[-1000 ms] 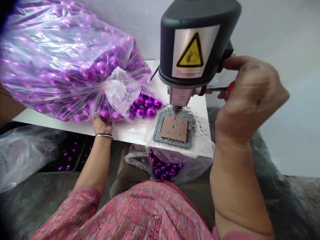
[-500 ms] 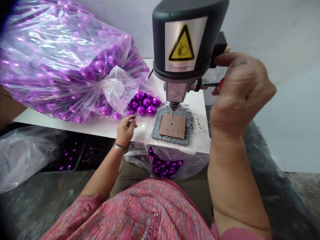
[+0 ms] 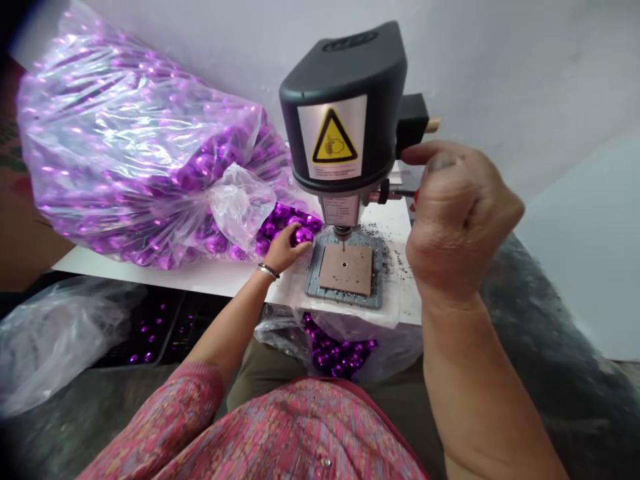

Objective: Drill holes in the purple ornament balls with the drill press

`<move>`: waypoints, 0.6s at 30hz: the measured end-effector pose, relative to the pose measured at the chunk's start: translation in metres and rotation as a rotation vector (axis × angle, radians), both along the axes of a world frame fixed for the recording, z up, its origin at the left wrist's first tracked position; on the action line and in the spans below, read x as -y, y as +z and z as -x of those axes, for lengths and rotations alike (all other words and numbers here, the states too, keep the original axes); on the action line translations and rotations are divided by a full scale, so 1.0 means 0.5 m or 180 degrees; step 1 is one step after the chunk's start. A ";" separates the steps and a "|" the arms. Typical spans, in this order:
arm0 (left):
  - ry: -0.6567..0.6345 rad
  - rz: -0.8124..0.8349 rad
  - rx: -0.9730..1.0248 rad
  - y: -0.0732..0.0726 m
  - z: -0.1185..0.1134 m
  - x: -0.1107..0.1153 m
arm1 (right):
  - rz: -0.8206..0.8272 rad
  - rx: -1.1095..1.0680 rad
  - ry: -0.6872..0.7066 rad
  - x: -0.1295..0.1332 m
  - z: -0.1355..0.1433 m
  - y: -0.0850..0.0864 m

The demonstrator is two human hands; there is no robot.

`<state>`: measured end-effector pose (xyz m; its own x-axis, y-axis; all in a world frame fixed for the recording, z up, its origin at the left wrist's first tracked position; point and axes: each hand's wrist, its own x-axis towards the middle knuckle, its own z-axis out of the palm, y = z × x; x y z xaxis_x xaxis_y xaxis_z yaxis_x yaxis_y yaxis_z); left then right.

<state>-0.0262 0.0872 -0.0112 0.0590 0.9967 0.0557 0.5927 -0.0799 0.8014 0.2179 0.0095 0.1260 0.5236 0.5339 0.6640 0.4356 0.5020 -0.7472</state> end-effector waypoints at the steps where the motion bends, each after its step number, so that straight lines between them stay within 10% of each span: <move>1: 0.0121 0.0145 0.0580 0.004 0.001 0.009 | -0.0027 -0.0001 0.0009 0.000 -0.001 0.000; 7: -0.0091 0.1586 0.2702 0.043 -0.017 0.046 | 0.0027 0.0106 0.0052 0.000 -0.002 0.013; 18: -0.0513 0.0769 0.0828 0.003 -0.079 0.042 | 0.0760 -0.0182 0.0287 -0.078 -0.015 0.123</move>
